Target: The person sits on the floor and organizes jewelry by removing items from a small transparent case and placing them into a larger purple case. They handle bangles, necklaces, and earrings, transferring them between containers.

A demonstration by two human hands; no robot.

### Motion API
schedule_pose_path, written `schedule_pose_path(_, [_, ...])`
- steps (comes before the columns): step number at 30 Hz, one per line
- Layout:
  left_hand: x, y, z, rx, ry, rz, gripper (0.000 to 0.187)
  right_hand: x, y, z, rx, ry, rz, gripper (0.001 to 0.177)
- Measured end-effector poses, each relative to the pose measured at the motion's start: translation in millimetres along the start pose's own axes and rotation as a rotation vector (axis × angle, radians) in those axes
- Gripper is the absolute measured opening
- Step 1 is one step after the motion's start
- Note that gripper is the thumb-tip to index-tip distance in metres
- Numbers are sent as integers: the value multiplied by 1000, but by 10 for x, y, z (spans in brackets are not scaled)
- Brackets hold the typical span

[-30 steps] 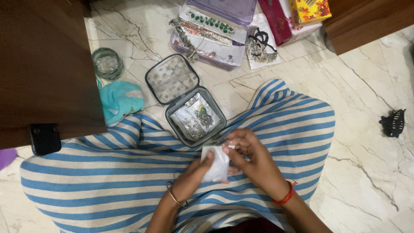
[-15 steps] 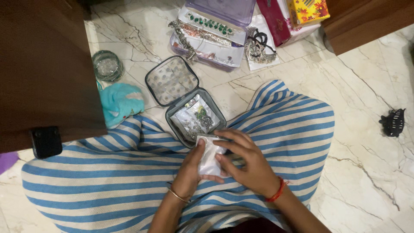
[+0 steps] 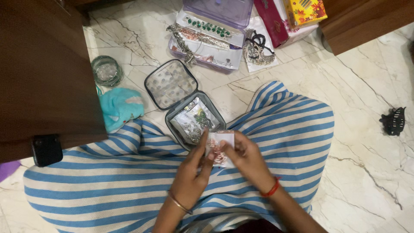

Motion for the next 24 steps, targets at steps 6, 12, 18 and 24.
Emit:
schedule_pose_path(6, [-558,18,-343,-71,73,395,41,-484,319,74,-25,37,48,27])
schedule_pose_path(12, [-628,272,-679,51,-122,467,38,-132,1133,322,-165,-136,-46,27])
schedule_pose_path(18, [-622,317,-750,44,-279,457,39,285,1374,447,-84,-593,-34,27])
schedule_pose_path(24, [-615,366,-735,42,-314,456,39,244,1162,259,-376,-866,105,18])
Point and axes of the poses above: each hand's wrist, its own y-axis towards the middle knuckle, its own x-axis out of the palm, z = x × y, the point moved 2 cm from there along y, towards the middle knuckle, and after that the axes turned 14 degrees about -z, right-handed, at the moved point
